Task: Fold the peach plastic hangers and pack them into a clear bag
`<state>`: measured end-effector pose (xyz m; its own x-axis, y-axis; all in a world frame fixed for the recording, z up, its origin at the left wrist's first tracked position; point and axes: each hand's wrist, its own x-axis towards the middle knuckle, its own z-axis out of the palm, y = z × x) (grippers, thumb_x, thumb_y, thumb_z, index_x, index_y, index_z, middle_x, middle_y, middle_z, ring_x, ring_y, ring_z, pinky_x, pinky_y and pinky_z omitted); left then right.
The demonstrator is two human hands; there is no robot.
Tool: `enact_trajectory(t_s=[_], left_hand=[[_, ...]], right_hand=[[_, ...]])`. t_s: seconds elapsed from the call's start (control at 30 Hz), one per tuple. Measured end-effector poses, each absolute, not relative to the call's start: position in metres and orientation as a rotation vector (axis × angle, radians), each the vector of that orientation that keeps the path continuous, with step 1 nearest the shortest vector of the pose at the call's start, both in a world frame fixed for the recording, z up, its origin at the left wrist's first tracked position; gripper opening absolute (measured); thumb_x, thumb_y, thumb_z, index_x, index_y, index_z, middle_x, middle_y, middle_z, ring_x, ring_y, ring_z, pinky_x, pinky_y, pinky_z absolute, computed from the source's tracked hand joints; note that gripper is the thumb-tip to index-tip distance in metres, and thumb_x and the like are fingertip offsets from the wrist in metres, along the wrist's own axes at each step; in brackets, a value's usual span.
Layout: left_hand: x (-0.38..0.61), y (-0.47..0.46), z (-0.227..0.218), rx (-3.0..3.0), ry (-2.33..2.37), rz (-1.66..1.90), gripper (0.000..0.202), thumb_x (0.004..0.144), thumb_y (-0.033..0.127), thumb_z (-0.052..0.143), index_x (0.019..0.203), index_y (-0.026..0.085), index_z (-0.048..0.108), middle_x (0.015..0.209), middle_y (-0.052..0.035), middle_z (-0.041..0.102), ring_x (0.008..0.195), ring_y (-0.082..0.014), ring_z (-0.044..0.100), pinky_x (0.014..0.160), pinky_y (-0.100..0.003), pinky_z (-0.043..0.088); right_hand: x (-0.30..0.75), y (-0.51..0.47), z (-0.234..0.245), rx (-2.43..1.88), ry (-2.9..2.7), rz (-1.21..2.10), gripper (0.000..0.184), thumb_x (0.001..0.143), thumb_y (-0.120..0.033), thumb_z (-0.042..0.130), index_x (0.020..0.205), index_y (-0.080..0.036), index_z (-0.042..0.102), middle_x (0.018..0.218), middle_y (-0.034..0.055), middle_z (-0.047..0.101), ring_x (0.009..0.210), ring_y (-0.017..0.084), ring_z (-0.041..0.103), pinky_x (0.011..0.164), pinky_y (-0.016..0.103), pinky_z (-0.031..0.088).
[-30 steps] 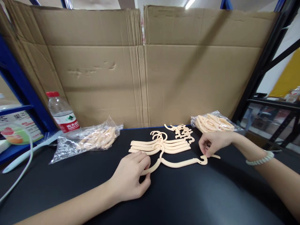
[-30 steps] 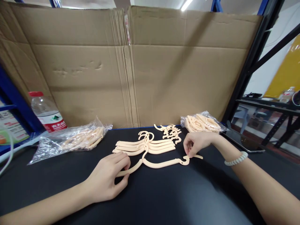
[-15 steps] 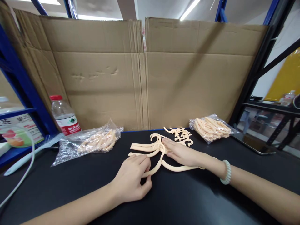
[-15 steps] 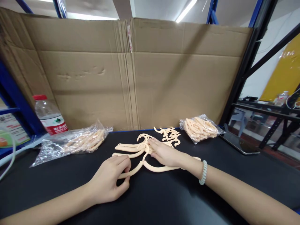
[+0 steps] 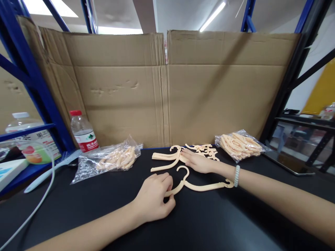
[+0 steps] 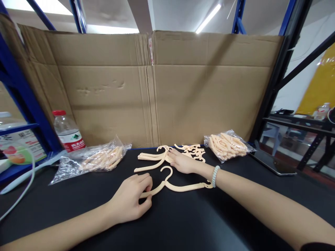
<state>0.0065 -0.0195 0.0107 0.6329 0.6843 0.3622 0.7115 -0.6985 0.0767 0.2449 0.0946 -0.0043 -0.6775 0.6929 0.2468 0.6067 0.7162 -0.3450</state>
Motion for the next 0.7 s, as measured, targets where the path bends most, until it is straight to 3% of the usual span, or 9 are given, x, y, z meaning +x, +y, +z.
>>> enact_trajectory(t_s=[0.17, 0.33, 0.5, 0.7], left_hand=[[0.006, -0.018, 0.013, -2.739, -1.253, -0.544, 0.006, 0.069, 0.018, 0.048, 0.072, 0.021, 0.043, 0.072, 0.0001, 0.056, 0.061, -0.0165, 0.051, 0.06, -0.029, 0.036], [0.004, -0.013, 0.012, -2.706, -1.289, -0.562, 0.005, 0.07, 0.018, 0.049, 0.073, 0.021, 0.046, 0.075, -0.001, 0.058, 0.066, -0.0181, 0.054, 0.063, -0.031, 0.038], [0.002, -0.01, 0.015, -2.711, -1.304, -0.67, 0.003, 0.074, 0.022, 0.05, 0.076, 0.021, 0.049, 0.077, -0.0008, 0.06, 0.069, -0.0188, 0.056, 0.066, -0.032, 0.04], [-0.018, 0.019, 0.032, -2.789, -1.443, -0.978, 0.009, 0.08, 0.026, 0.048, 0.081, 0.02, 0.055, 0.072, 0.0006, 0.058, 0.064, -0.0154, 0.053, 0.06, -0.028, 0.04]], right_hand=[[0.247, 0.098, 0.002, -0.986, -2.543, 0.315, 0.056, 0.09, -0.031, 0.052, 0.142, -0.015, 0.041, 0.151, 0.0134, 0.033, 0.141, 0.029, 0.023, 0.116, 0.048, 0.022], [0.262, 0.076, 0.017, -0.996, -2.39, 0.218, 0.046, 0.095, -0.032, 0.041, 0.136, -0.012, 0.048, 0.142, 0.0171, 0.045, 0.135, 0.029, 0.036, 0.111, 0.051, 0.028], [0.299, 0.055, 0.029, -1.041, -2.256, 0.222, 0.029, 0.092, -0.033, 0.046, 0.108, -0.019, 0.066, 0.11, 0.0103, 0.067, 0.103, 0.025, 0.06, 0.091, 0.041, 0.046], [0.35, 0.068, 0.033, -1.315, -2.133, 0.293, 0.036, 0.086, -0.04, 0.049, 0.097, -0.013, 0.069, 0.083, 0.0092, 0.07, 0.071, 0.021, 0.061, 0.065, 0.033, 0.047]])
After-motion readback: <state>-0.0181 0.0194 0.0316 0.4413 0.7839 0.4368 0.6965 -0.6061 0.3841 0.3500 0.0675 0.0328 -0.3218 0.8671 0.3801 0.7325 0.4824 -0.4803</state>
